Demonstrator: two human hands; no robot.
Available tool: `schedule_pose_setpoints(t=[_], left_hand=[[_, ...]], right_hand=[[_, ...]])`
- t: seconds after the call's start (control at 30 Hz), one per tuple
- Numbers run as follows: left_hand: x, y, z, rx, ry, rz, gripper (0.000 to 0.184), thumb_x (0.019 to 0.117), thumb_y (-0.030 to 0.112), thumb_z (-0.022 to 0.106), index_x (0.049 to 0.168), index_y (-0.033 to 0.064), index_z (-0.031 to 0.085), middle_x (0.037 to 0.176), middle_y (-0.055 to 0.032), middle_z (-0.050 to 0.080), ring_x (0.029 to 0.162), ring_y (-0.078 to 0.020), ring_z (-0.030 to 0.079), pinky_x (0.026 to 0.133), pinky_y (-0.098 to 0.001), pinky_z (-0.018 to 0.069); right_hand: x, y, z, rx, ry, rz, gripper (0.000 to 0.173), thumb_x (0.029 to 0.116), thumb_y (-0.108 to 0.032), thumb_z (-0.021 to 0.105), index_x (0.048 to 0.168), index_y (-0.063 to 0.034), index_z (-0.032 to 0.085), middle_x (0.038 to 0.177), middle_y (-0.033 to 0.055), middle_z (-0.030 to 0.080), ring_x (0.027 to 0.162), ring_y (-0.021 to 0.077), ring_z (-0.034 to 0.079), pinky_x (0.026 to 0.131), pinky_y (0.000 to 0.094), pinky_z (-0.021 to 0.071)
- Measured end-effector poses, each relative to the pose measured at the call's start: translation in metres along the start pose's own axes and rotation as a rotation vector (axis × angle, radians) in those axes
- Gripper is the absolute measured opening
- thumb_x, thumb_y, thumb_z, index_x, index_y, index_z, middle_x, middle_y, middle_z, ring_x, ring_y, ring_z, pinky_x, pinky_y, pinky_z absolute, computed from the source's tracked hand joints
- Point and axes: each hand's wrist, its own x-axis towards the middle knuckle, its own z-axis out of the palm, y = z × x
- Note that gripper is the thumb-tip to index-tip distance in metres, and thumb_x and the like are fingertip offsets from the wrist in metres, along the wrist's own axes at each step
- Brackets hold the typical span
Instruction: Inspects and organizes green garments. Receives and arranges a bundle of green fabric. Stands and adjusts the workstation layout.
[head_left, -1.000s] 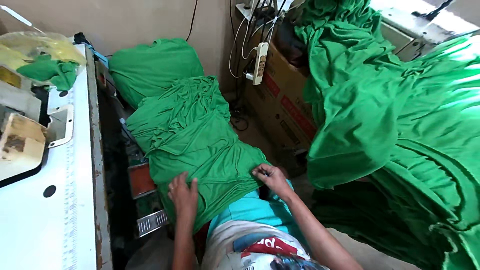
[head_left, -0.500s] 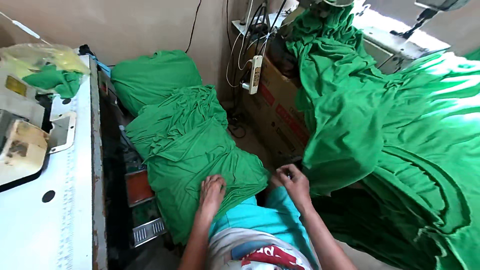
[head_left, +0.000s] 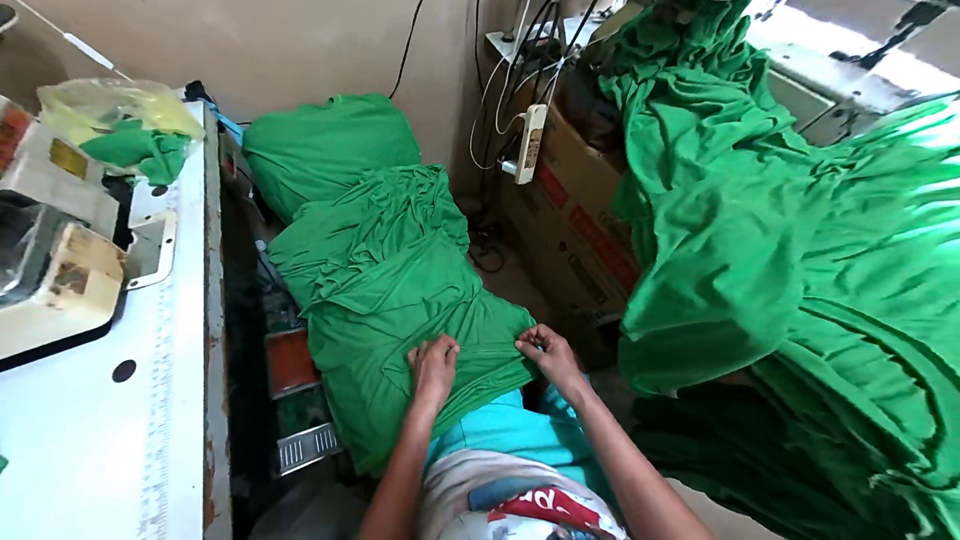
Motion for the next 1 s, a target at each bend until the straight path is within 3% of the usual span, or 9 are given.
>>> schedule_pose_setpoints(t=[0.13,0.2,0.27,0.37,0.47,0.57,0.7,0.83,1.0], left_hand=[[0.0,0.013,-0.003,0.088,0.082,-0.015,0.029,0.1011,0.021,0.062,0.126,0.0058,0.067,0.13,-0.0173,0.063,0.126,-0.0349,0.055,0.108,-0.0527,0.0387],[-0.001,0.016,-0.006,-0.033,0.089,0.005,0.027,0.1022,0.019,0.06,0.122,0.0014,0.066,0.122,-0.0181,0.064,0.111,-0.0292,0.064,0.099,-0.0436,0.0511],[-0.002,0.016,-0.006,-0.181,0.084,0.038,0.023,0.1017,0.017,0.061,0.115,-0.0008,0.066,0.113,-0.0166,0.065,0.097,-0.0228,0.066,0.089,-0.0365,0.0544],[0.003,0.019,0.0,-0.301,0.03,0.074,0.024,0.0985,0.018,0.066,0.113,-0.0018,0.067,0.104,-0.0148,0.066,0.089,-0.0192,0.065,0.083,-0.0334,0.0541],[0.012,0.027,0.008,-0.175,-0.065,0.083,0.034,0.099,0.022,0.066,0.122,-0.0024,0.066,0.113,-0.0185,0.065,0.098,-0.0255,0.065,0.091,-0.0382,0.0534],[0.022,0.021,0.017,-0.168,-0.056,0.065,0.026,0.1025,0.015,0.057,0.113,-0.0038,0.071,0.113,-0.02,0.069,0.105,-0.028,0.068,0.099,-0.0432,0.0516],[0.031,-0.005,0.023,-0.526,-0.051,0.037,0.023,0.1027,0.017,0.059,0.106,-0.0033,0.07,0.095,-0.0111,0.069,0.084,-0.0143,0.066,0.082,-0.033,0.0553],[0.032,-0.009,0.029,-0.737,-0.038,0.005,0.018,0.1008,0.014,0.062,0.103,-0.0028,0.068,0.088,-0.0042,0.065,0.075,-0.0065,0.058,0.071,-0.0246,0.0495],[0.03,-0.01,0.028,-0.789,-0.025,-0.012,0.017,0.0988,0.015,0.066,0.102,-0.0011,0.071,0.087,-0.0023,0.067,0.073,-0.0048,0.057,0.068,-0.0233,0.0481]], right_hand=[[0.0,-0.01,0.004,-0.22,0.051,0.121,0.042,0.0963,-0.025,0.071,0.129,-0.0018,0.059,0.109,0.0164,0.068,0.098,0.0288,0.067,0.089,0.0504,0.0545],[-0.005,-0.024,0.003,-0.308,0.154,0.103,0.042,0.1004,-0.03,0.065,0.132,-0.0035,0.058,0.115,0.0179,0.068,0.103,0.0337,0.068,0.091,0.0559,0.0537],[-0.006,-0.036,0.001,-0.316,0.241,0.036,0.039,0.1028,-0.031,0.061,0.13,-0.0032,0.06,0.113,0.0176,0.069,0.102,0.0333,0.069,0.089,0.0564,0.0542],[-0.005,-0.051,0.003,-0.119,0.157,-0.056,0.042,0.1062,-0.033,0.052,0.135,-0.0015,0.055,0.107,0.0126,0.07,0.091,0.0204,0.068,0.082,0.0417,0.057],[0.001,-0.058,0.021,0.144,-0.072,-0.064,0.041,0.1103,-0.029,0.032,0.133,0.0022,0.045,0.087,0.0024,0.061,0.061,0.0065,0.051,0.056,0.0244,0.0448],[0.009,-0.038,0.038,0.144,-0.175,0.004,0.032,0.1097,-0.024,0.04,0.124,0.0022,0.05,0.085,0.0035,0.059,0.066,0.0094,0.053,0.063,0.0276,0.0468],[0.013,-0.022,0.037,0.209,-0.183,0.065,0.023,0.1084,-0.022,0.045,0.116,-0.0013,0.051,0.079,-0.0007,0.055,0.06,0.0053,0.049,0.056,0.0229,0.0425],[0.006,-0.03,0.03,0.034,-0.282,0.067,0.027,0.1041,-0.023,0.057,0.115,0.0016,0.057,0.086,0.0058,0.061,0.07,0.0101,0.058,0.066,0.0282,0.0499],[0.005,-0.034,0.031,-0.218,-0.32,0.061,0.033,0.1044,-0.03,0.057,0.115,0.0004,0.059,0.092,0.0125,0.066,0.081,0.0213,0.065,0.079,0.0422,0.0545]])
